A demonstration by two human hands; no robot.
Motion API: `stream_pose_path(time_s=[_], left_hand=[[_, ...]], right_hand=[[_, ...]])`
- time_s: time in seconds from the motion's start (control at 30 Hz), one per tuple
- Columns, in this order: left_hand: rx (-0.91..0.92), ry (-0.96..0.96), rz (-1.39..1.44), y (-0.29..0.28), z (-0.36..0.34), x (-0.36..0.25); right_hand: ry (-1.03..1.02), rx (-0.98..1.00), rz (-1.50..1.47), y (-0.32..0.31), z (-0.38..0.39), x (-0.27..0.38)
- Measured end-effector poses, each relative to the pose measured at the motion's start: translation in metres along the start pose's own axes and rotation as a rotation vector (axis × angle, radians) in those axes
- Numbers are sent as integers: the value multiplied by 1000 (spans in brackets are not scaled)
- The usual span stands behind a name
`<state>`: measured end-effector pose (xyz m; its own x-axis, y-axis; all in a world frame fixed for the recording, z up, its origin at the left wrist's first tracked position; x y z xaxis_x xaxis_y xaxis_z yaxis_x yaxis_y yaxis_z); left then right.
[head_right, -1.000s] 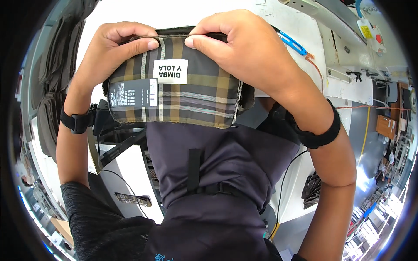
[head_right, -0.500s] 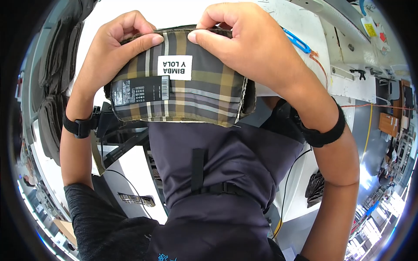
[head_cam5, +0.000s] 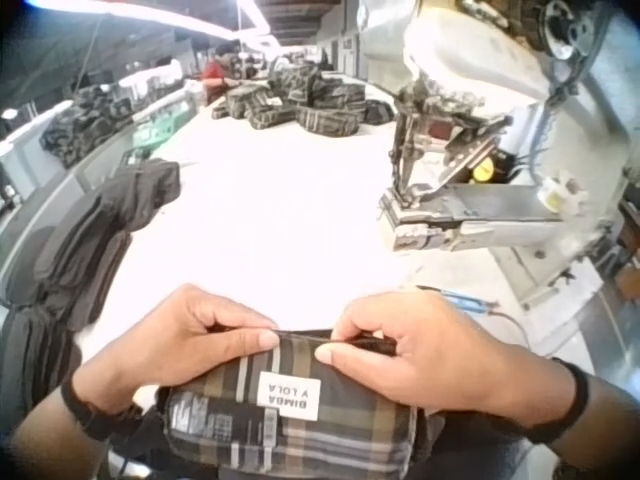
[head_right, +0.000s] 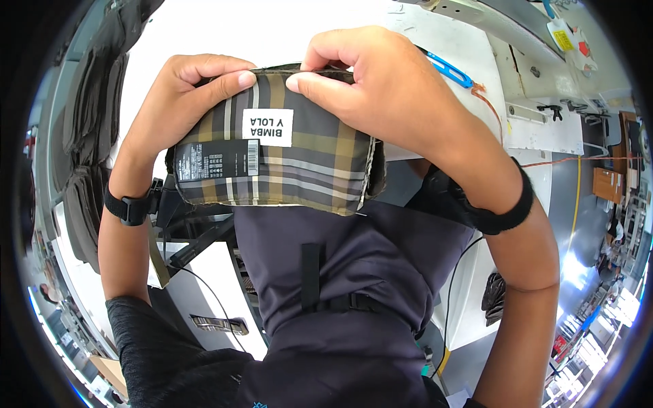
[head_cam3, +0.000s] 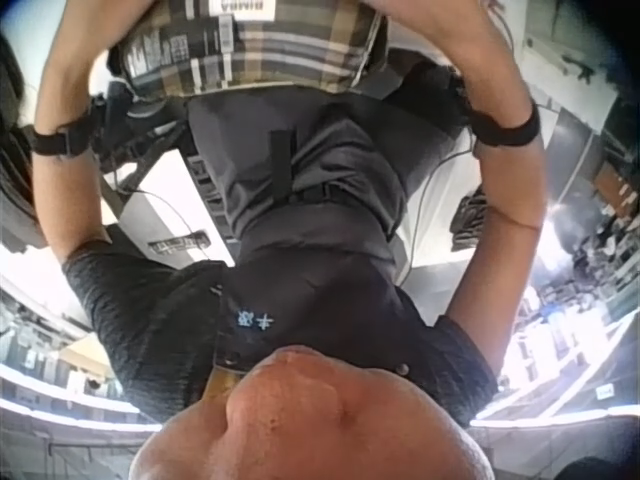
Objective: Sewing the edges and assembling components of a plaid leather pouch using an industrial sewing machine.
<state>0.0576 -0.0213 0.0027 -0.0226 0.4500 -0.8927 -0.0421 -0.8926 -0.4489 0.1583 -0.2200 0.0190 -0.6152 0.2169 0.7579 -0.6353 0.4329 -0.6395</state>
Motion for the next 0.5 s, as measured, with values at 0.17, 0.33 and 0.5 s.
stream_pose_path(time_s=[0.17,0.33,0.5], left_hand=[[-12,-17,8,-1,4,2],[-32,-7,4,4,2,1],[-40,28,-8,6,3,3]], right_hand=[[-64,27,206,-18,15,7],[123,37,78,-21,18,-3],[50,-123,-24,-14,24,-9]])
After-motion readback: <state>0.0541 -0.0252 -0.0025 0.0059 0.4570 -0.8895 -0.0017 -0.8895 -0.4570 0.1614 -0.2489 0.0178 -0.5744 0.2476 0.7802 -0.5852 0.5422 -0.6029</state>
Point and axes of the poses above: each hand's wrist, its own z-axis away from the middle knuckle, its own y-axis out of the palm, x = y × z, the point moved 5 cm from there along -z, towards the middle knuckle, and after that the axes turned 1 degree about x, right-handed, at the moved point
